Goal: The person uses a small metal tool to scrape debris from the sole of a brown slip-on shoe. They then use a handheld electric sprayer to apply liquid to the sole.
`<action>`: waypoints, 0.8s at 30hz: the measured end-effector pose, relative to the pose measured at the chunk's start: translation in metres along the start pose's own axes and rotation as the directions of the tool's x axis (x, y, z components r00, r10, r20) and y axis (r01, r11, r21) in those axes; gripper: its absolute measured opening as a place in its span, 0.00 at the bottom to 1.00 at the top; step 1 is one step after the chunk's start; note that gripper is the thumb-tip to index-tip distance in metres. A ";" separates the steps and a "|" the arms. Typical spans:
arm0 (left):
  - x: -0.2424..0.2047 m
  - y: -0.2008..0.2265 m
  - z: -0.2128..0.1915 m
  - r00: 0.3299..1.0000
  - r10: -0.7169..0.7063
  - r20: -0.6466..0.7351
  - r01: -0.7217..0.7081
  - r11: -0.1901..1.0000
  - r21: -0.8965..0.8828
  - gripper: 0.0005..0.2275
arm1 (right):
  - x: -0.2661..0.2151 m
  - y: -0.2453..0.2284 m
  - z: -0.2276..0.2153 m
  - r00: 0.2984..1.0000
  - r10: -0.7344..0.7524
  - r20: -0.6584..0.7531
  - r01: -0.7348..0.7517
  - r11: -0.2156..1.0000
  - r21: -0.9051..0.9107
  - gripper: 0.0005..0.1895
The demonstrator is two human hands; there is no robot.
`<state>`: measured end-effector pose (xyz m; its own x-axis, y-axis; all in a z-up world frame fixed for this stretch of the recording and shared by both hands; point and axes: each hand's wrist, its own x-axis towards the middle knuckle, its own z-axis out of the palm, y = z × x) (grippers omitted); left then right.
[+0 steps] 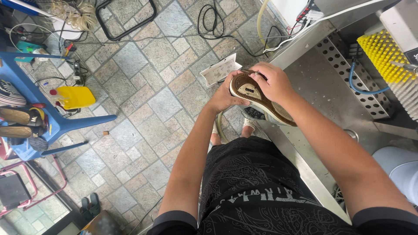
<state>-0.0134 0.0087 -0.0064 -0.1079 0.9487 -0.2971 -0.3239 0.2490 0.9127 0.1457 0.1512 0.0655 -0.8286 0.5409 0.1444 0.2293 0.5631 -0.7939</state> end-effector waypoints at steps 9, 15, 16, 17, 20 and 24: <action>-0.024 0.062 0.009 0.939 0.344 0.000 -0.257 0.700 0.666 0.30 | -0.041 -0.007 0.025 0.921 0.120 -0.370 -0.130 0.991 -0.003 0.11; -0.023 0.074 0.026 0.862 0.476 -0.173 -0.183 0.611 0.770 0.09 | -0.047 -0.004 0.033 0.864 0.320 -0.390 -0.286 0.947 0.144 0.08; -0.023 0.072 0.028 0.862 0.464 -0.206 -0.144 0.614 0.776 0.08 | -0.048 -0.003 0.034 0.838 0.378 -0.393 -0.315 0.924 0.215 0.08; -0.023 0.070 0.031 0.860 0.451 -0.240 -0.106 0.617 0.780 0.07 | -0.050 -0.001 0.034 0.850 0.348 -0.396 -0.322 0.937 0.132 0.08; -0.019 0.066 0.036 0.869 0.396 -0.297 0.004 0.595 0.804 0.05 | -0.056 0.001 0.030 0.872 0.296 -0.390 -0.343 0.938 -0.055 0.09; -0.014 0.059 0.033 0.844 0.438 -0.309 -0.004 0.581 0.814 0.05 | -0.070 -0.007 0.022 0.879 0.344 -0.330 -0.390 0.917 -0.085 0.12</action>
<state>-0.0001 0.0168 0.0611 -0.5231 0.8499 0.0628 0.5774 0.2993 0.7597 0.1912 0.0957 0.0479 -0.4813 0.8752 0.0488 0.5770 0.3582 -0.7340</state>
